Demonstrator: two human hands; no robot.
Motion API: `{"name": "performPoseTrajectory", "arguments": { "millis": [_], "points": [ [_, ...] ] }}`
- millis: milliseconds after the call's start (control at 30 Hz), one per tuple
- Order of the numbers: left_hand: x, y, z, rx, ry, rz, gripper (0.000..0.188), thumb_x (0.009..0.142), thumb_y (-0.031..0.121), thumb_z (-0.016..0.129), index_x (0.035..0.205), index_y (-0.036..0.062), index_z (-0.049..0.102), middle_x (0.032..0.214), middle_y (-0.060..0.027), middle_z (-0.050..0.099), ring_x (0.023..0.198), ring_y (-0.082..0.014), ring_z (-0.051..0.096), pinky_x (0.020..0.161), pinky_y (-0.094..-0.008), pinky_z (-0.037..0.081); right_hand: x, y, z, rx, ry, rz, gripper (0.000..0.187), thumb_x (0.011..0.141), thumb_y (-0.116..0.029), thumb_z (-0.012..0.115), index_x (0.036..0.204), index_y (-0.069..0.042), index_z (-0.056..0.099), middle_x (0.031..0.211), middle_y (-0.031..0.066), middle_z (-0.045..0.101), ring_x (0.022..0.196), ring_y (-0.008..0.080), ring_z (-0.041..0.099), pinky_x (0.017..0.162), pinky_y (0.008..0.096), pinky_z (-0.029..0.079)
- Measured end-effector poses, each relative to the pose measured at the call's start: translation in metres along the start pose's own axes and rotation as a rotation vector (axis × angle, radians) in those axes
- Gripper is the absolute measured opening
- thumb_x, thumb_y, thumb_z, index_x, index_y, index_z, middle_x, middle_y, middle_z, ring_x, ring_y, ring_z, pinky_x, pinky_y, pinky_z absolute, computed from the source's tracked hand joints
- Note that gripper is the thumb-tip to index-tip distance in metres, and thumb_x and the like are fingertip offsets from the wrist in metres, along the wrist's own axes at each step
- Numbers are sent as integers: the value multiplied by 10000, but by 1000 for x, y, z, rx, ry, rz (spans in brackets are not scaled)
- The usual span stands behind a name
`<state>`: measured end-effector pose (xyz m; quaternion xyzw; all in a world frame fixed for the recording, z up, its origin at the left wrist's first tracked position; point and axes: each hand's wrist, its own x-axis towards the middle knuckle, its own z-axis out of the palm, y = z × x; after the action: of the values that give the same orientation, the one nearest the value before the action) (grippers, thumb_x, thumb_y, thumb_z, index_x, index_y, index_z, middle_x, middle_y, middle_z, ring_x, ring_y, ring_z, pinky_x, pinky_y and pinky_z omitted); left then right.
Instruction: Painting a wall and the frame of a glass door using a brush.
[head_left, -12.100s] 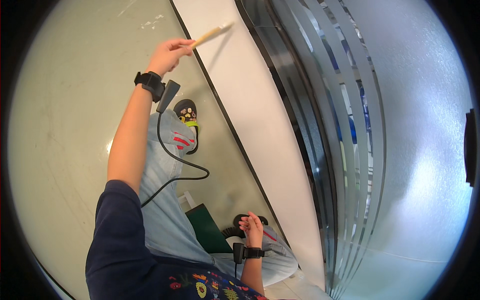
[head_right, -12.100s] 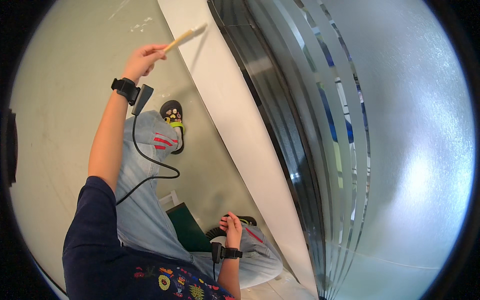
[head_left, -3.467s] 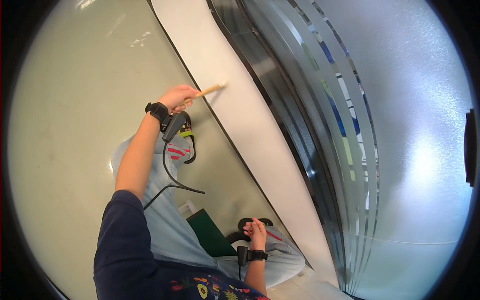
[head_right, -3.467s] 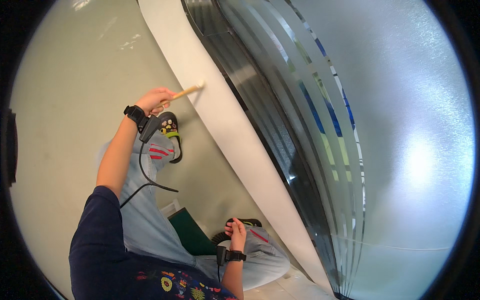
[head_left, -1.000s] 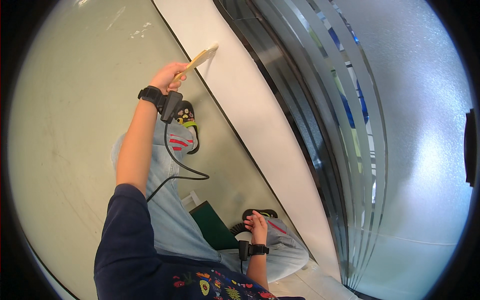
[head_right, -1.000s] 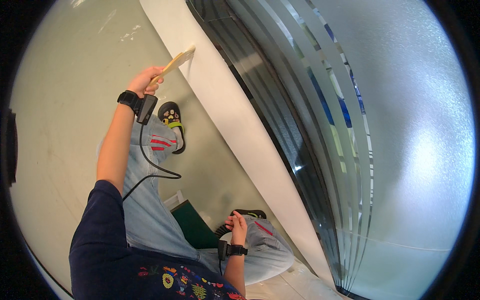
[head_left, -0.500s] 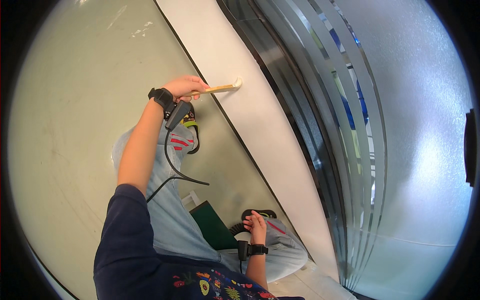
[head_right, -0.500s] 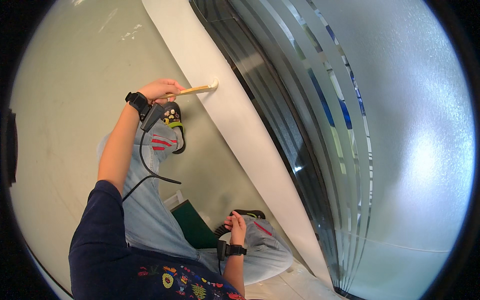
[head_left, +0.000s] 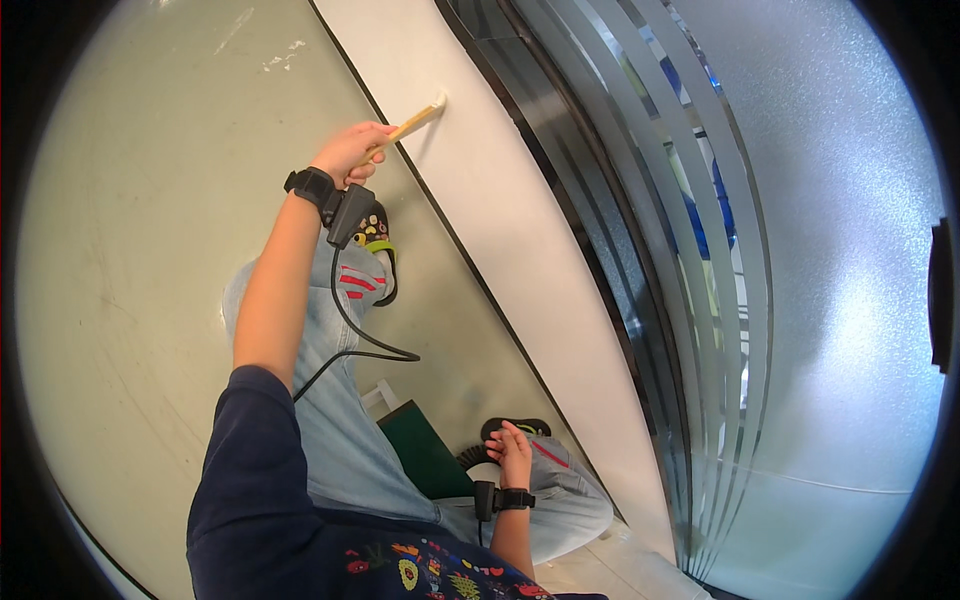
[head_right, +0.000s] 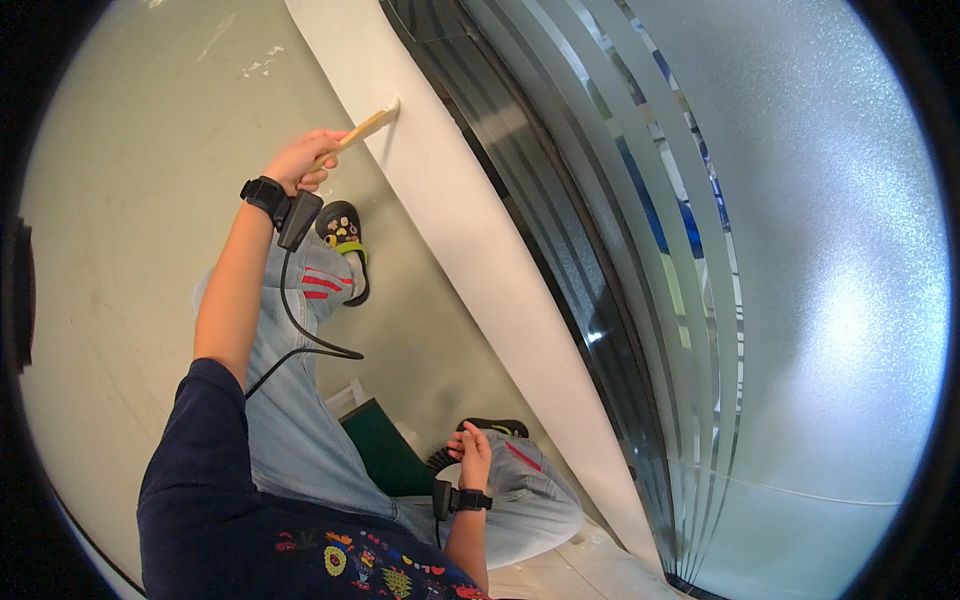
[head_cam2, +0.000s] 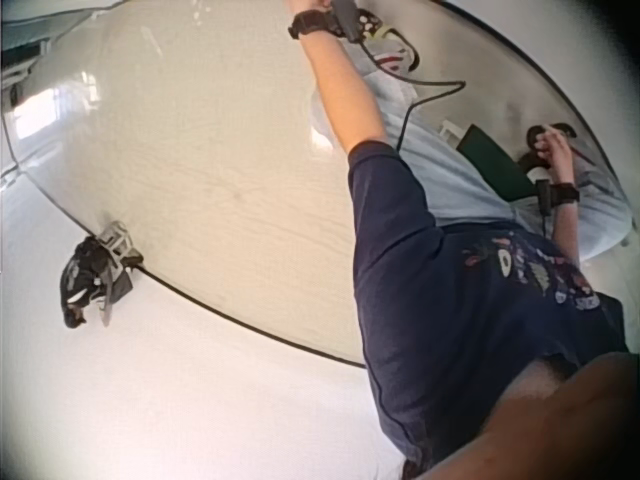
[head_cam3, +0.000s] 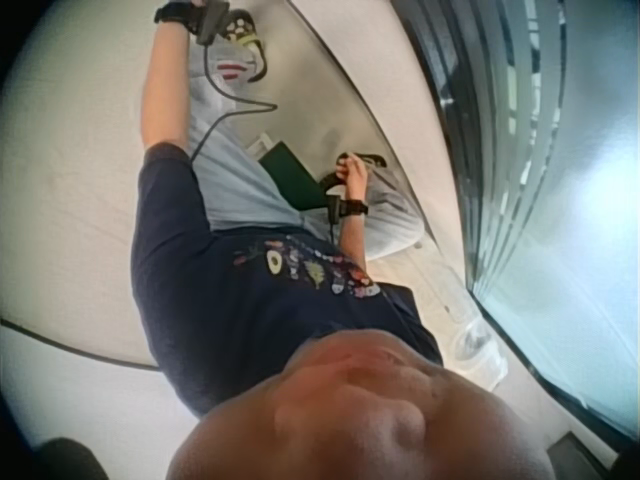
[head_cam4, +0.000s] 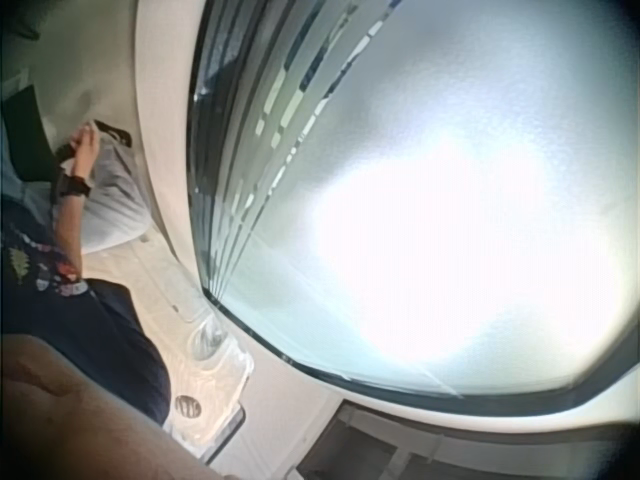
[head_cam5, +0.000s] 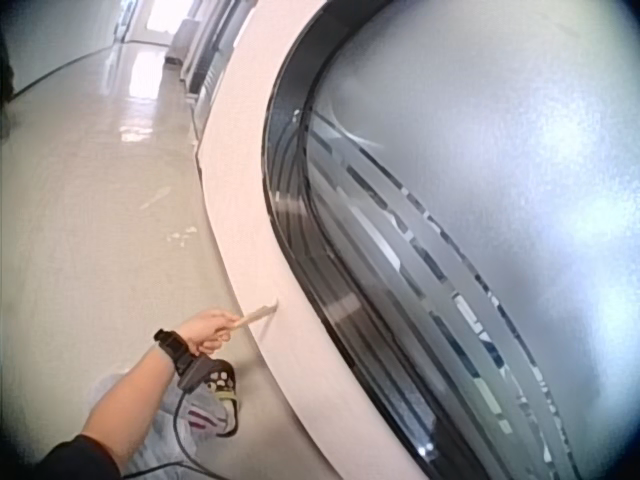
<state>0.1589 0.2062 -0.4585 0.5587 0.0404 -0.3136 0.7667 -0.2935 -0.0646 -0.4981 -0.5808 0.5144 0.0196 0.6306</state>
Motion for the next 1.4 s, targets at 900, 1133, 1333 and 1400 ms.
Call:
{"name": "performPoseTrajectory", "arguments": {
  "millis": [900, 1133, 1333, 1400],
  "points": [
    [-9, 11, -3, -86, 40, 156, 343, 759, 79, 530, 1102, 77, 507, 644, 30, 433, 362, -8, 264, 313, -170, 176, -3, 2, 2, -4, -3, -3, 244, 863, -167, 476, 1083, -67, 507, 841, 57, 595, 682, 129, 576, 572, 232, 461],
    [-25, 17, 15, 55, -109, 93, 344, 754, 61, 529, 1098, 71, 517, 638, 28, 436, 366, -9, 272, 320, -170, 186, 1, 2, 2, -4, -14, 5, 247, 863, -166, 472, 1086, -64, 505, 844, 59, 593, 687, 135, 577, 573, 235, 462],
    [-27, 10, 25, 76, -175, 53, 333, 749, 56, 544, 1081, 64, 526, 605, 26, 430, 360, -8, 275, 318, -171, 195, 3, 2, 7, -21, -21, 3, 258, 862, -170, 473, 1094, -59, 496, 847, 60, 590, 689, 131, 570, 582, 236, 457],
    [-26, 6, 27, 60, -207, 36, 329, 746, 49, 549, 1074, 58, 527, 592, 26, 429, 351, -9, 272, 314, -176, 193, 3, 2, 7, -26, -16, 3, 260, 862, -171, 474, 1096, -59, 494, 847, 58, 589, 689, 130, 569, 584, 236, 456]
  ]
}}
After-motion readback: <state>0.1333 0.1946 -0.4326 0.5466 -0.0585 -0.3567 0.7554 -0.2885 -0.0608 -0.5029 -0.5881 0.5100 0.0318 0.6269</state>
